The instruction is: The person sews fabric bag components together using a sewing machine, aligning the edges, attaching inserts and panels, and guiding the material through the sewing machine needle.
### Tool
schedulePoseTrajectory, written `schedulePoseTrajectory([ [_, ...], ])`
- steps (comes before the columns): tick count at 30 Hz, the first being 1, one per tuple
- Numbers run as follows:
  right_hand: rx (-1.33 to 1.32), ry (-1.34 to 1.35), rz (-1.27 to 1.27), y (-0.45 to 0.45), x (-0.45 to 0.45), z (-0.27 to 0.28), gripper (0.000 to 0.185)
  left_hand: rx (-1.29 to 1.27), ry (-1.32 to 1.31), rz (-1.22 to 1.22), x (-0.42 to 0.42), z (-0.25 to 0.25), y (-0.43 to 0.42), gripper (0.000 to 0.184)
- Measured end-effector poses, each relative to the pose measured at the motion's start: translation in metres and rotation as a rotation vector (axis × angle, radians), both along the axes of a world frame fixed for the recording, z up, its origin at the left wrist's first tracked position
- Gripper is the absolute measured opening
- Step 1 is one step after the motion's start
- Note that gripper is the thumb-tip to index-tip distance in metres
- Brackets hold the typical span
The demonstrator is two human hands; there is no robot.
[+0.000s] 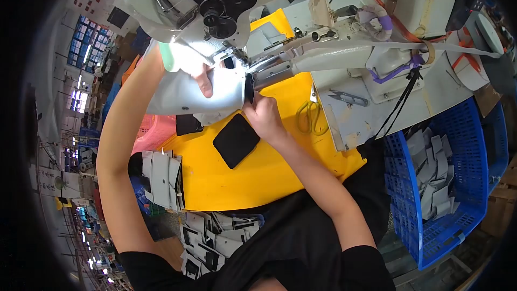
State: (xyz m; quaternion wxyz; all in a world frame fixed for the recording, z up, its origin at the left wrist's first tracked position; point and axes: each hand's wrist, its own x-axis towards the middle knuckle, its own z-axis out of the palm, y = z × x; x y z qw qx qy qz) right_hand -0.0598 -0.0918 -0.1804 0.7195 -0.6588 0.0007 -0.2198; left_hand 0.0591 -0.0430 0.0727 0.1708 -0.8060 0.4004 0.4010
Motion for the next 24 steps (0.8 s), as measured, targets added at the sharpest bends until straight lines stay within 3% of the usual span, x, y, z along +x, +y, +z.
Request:
schedulePoseTrajectory([
  [3,-0.027,0.017,0.086,-0.006,0.004,0.003,0.016,0.064,0.011,-0.095,-0.014,0.001,0.001,0.046],
  [8,-0.247,0.034,0.134,-0.021,0.010,-0.004,0.015,-0.274,0.209,0.274,-0.026,-0.012,0.025,0.047],
  [14,-0.256,0.012,0.107,-0.025,0.009,-0.004,0.015,-0.664,0.462,0.731,-0.022,-0.048,0.048,0.049],
  [18,-0.269,0.038,0.123,-0.030,0.006,0.000,0.017,-0.672,0.408,0.915,-0.037,-0.043,0.043,0.045],
  [24,-0.267,0.024,0.156,-0.031,0.009,-0.010,0.019,-0.715,0.380,0.871,-0.039,-0.054,0.044,0.044],
])
